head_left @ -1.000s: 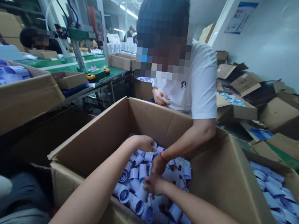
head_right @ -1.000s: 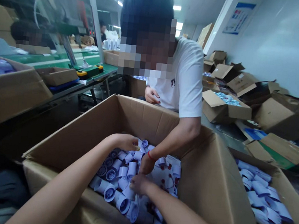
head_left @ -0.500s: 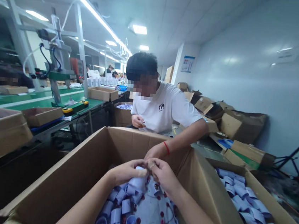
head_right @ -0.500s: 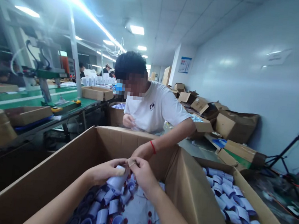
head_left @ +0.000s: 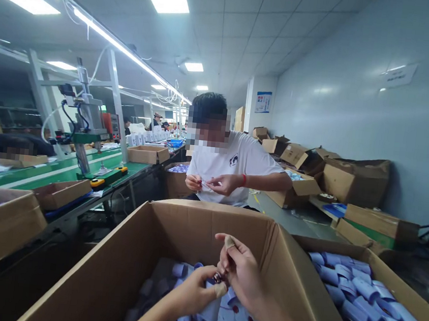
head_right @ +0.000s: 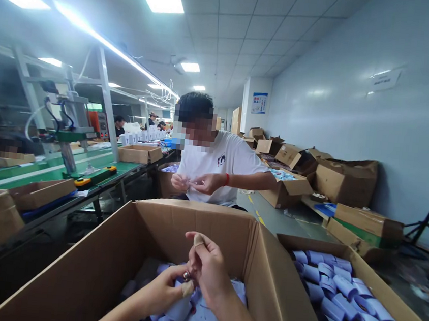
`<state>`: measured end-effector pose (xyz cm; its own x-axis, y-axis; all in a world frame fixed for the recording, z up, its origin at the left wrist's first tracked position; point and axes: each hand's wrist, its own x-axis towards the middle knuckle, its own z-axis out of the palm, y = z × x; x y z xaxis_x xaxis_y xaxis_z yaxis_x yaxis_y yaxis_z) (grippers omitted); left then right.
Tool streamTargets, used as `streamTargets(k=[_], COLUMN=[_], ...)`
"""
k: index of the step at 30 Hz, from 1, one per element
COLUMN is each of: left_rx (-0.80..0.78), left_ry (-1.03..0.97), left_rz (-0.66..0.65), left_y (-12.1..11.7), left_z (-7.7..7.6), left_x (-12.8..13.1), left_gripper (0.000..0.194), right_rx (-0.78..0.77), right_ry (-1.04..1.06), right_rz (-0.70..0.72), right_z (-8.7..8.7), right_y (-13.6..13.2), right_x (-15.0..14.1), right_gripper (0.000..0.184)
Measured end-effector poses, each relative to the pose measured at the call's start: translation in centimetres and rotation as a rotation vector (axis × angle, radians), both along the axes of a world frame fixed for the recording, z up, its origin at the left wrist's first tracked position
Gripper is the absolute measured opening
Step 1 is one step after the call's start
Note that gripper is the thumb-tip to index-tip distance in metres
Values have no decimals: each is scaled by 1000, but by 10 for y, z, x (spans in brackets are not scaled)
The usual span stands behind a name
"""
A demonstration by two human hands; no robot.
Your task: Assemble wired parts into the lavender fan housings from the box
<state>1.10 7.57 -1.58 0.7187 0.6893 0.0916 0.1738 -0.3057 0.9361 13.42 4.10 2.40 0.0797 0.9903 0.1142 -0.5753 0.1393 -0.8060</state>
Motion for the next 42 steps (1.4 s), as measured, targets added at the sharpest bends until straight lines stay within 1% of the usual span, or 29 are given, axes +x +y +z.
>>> streamTargets(k=[2,4,7,9,12,14,15,17,18,19,21,22,24,26,28,31,33,36,38,40,42], left_rx=[-80,-219,-484,-611,-704,-736,-746,-752,-753,-755,-762,-764,-759,-735,-700,-646,-605,-533,-521,-539,-494], left_ry=[-17,-95,-242,-300,-353,-375,-379,-381,-371,-355,-297,-260,-182,-115,-75,-89,-125,-226,-301,-344,-347], left_rz=[32,43,-34,-99,-142,-166,-184,-212,-220,-217,-182,-153,-102,-81,-73,-69,-120,-266,-329,-335,-266], left_y=[4,6,8,8,10,13,15,18,20,21,23,24,25,25,23,19,16,13,14,16,19], left_z=[-2,-4,-11,-16,-25,-30,-32,-33,-34,-33,-33,-32,-32,-33,-32,-26,-18,-5,2,7,8], left_x=[-1,-3,-4,-4,-6,-7,-8,-9,-9,-10,-12,-13,-15,-17,-19,-19,-19,-21,-24,-28,-31], left_gripper=[53,61,70,73,78,81,83,88,90,92,91,90,87,84,80,80,83,89,89,88,89], right_rx=[10,30,72,81,105,126,120,90,73,61,70,87,127,158,159,132,120,112,88,48,4], right_ry=[-32,-69,-105,-137,-175,-170,-172,-249,-319,-407,-590,-663,-766,-790,-766,-717,-647,-480,-346,-187,-50], right_rz=[-39,-79,-138,-177,-214,-274,-312,-347,-315,-249,-90,-42,-33,-67,-57,-2,1,-77,-126,-139,-126], right_z=[2,2,0,-2,-5,-7,-7,-9,-10,-12,-16,-18,-20,-19,-17,-15,-15,-14,-10,-3,3], right_y=[-1,-3,-4,-4,-1,1,2,2,1,-1,-4,-5,-7,-7,-7,-8,-8,-7,-6,-7,-9], right_x=[4,8,11,12,16,21,23,26,27,26,21,18,11,5,2,1,3,8,14,19,23], right_gripper=[51,53,51,51,56,63,64,56,52,48,37,32,24,15,14,21,23,27,32,35,40])
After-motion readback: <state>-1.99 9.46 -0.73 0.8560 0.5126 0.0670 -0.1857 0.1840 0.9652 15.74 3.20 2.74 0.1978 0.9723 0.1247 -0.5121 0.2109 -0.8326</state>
